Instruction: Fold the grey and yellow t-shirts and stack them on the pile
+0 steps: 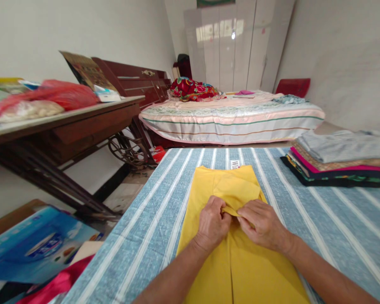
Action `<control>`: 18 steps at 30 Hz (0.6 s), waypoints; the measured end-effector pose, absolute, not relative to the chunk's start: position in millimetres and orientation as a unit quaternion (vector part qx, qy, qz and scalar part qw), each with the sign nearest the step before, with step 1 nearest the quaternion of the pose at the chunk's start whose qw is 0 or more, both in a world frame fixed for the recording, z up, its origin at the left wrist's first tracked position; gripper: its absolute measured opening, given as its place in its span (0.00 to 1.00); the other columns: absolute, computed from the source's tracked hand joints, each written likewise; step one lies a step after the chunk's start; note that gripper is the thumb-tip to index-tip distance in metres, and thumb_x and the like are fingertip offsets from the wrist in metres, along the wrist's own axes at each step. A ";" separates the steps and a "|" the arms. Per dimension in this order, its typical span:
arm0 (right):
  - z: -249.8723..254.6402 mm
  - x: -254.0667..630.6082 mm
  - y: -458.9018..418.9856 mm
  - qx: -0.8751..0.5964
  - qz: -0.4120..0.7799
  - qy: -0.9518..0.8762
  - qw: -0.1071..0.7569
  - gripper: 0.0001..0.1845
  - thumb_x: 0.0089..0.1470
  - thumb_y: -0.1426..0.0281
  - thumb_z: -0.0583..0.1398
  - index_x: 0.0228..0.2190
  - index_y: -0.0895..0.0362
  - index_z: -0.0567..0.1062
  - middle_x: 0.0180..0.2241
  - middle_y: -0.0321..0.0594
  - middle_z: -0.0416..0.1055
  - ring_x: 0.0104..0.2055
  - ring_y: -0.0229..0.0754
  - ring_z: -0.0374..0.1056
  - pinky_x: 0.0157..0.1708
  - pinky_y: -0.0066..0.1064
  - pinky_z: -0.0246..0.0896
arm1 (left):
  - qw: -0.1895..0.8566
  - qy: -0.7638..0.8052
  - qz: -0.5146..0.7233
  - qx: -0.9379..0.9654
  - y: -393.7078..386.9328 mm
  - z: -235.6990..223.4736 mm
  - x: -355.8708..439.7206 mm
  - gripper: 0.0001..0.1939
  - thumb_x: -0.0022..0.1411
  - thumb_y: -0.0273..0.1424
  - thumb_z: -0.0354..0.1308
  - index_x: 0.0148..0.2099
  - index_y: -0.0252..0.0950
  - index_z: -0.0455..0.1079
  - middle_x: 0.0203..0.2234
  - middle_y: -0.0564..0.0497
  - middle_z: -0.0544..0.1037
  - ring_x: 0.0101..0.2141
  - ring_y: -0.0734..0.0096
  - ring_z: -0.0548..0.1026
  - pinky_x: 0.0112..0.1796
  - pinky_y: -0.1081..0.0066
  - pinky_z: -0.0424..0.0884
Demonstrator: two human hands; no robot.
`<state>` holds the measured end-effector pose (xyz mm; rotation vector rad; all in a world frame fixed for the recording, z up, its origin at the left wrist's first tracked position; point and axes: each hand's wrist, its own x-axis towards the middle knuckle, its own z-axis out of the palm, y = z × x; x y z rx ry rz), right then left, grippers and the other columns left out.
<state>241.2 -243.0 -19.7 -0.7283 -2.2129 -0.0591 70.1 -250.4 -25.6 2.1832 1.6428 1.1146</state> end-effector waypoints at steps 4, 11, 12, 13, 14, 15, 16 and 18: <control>-25.2 240.9 -241.3 -0.296 0.007 -0.862 0.411 0.10 0.53 0.79 0.53 0.26 0.56 0.70 0.23 0.37 0.69 0.27 0.37 0.65 0.30 0.30 0.56 | 0.113 0.555 0.391 0.725 -247.6 -24.8 68.5 0.09 0.44 0.19 0.49 0.29 0.36 0.63 0.24 0.54 0.64 0.25 0.74 0.64 0.27 0.74 0.59; -28.7 238.6 -241.0 -0.332 0.048 -0.843 0.420 0.09 0.54 0.77 0.53 0.25 0.57 0.70 0.21 0.37 0.68 0.24 0.36 0.64 0.27 0.28 0.55 | 0.323 0.552 0.409 0.651 -240.0 -11.4 63.2 0.11 0.43 0.21 0.53 0.32 0.35 0.68 0.24 0.58 0.69 0.19 0.83 0.61 0.21 0.79 0.57; -29.0 238.5 -240.8 -0.333 0.052 -0.841 0.424 0.09 0.54 0.77 0.53 0.25 0.57 0.70 0.22 0.37 0.69 0.25 0.36 0.65 0.28 0.27 0.55 | 0.352 0.553 0.406 0.637 -240.1 -9.3 63.4 0.10 0.43 0.21 0.54 0.31 0.35 0.68 0.22 0.59 0.68 0.18 0.84 0.61 0.19 0.80 0.56; -29.4 238.6 -240.5 -0.334 0.057 -0.839 0.427 0.09 0.54 0.77 0.53 0.25 0.57 0.70 0.22 0.37 0.69 0.25 0.36 0.65 0.28 0.27 0.55 | 0.377 0.555 0.403 0.622 -240.5 -7.6 63.8 0.09 0.43 0.22 0.53 0.31 0.34 0.68 0.20 0.60 0.68 0.17 0.84 0.61 0.19 0.80 0.55; -29.7 238.7 -240.1 -0.335 0.060 -0.836 0.431 0.09 0.54 0.77 0.53 0.26 0.57 0.70 0.22 0.37 0.69 0.25 0.36 0.65 0.28 0.27 0.55 | 0.400 0.558 0.400 0.606 -241.0 -6.2 64.3 0.08 0.44 0.22 0.53 0.31 0.34 0.68 0.18 0.60 0.68 0.16 0.83 0.62 0.19 0.80 0.56; -30.1 239.0 -239.7 -0.336 0.062 -0.833 0.434 0.09 0.54 0.77 0.54 0.26 0.57 0.70 0.22 0.37 0.69 0.25 0.36 0.65 0.28 0.27 0.55 | 0.419 0.562 0.399 0.591 -241.4 -5.2 64.8 0.08 0.44 0.22 0.53 0.30 0.34 0.68 0.17 0.60 0.68 0.17 0.82 0.64 0.19 0.80 0.57; -30.5 239.3 -239.3 -0.337 0.064 -0.831 0.438 0.08 0.54 0.77 0.54 0.26 0.56 0.71 0.22 0.37 0.70 0.25 0.36 0.65 0.28 0.27 0.56 | 0.433 0.566 0.399 0.576 -241.6 -4.7 65.1 0.07 0.44 0.22 0.53 0.30 0.34 0.68 0.17 0.60 0.69 0.17 0.81 0.67 0.20 0.79 0.59; -31.2 239.7 -238.8 -0.340 0.063 -0.828 0.442 0.08 0.54 0.76 0.54 0.27 0.56 0.71 0.22 0.36 0.70 0.25 0.36 0.65 0.28 0.27 0.56 | 0.457 0.571 0.403 0.550 -241.2 -4.8 64.9 0.08 0.44 0.22 0.53 0.29 0.34 0.68 0.17 0.59 0.71 0.19 0.78 0.71 0.22 0.79 0.63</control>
